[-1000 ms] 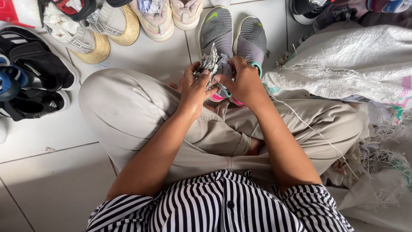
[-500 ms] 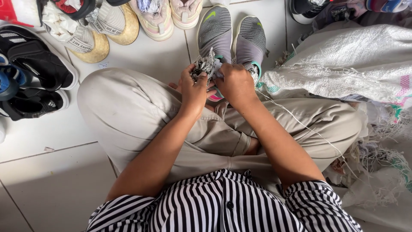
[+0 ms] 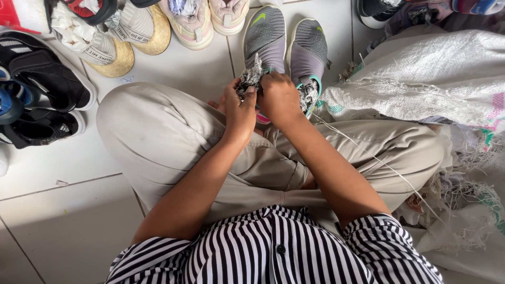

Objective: Stuffing various pairs of shoes with paper scraps from a large bag to maintain their shape.

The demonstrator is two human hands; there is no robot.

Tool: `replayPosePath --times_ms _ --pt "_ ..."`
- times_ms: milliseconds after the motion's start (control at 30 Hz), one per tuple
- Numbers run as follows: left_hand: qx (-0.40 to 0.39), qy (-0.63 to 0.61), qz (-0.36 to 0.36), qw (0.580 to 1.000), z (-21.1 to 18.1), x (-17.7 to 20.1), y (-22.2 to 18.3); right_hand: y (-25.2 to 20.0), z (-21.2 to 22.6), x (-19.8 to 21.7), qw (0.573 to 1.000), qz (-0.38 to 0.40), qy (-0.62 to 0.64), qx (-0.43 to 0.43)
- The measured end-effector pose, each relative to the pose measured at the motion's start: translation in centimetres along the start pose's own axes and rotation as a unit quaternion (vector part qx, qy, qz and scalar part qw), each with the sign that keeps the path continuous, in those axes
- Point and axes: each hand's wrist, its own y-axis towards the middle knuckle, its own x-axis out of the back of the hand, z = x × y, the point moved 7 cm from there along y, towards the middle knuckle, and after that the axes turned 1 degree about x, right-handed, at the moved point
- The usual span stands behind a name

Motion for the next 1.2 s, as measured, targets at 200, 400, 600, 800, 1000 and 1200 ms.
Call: replayPosePath --times_ms 200,400,600,800,1000,1200 --pt "-0.024 0.066 -0.029 0.997 0.9 -0.1 0.3 -2.7 -1.2 -0.3 0.995 0.025 0.099 -0.003" --pt "-0.003 0.011 0.004 1.000 2.3 -1.0 1.7 -3.3 -1.0 5.4 0.976 0.109 0.191 -0.003" --pt "-0.040 0.229 0.037 0.972 3.8 -0.9 3.0 -1.0 -4.3 4.3 0.988 0.104 0.102 -0.051" --pt "-0.066 0.260 0.039 0.963 2.4 -1.4 2.2 -0.9 -4.7 3.0 0.994 0.095 -0.041 -0.031" --pt "-0.116 0.234 0.034 0.965 -0.1 -1.5 0.7 1.5 -6.7 3.7 0.971 0.156 0.149 -0.105" --pt "-0.191 0.356 0.021 0.915 -0.8 -2.0 0.2 1.7 -6.0 1.4 0.976 0.187 0.006 -0.114"
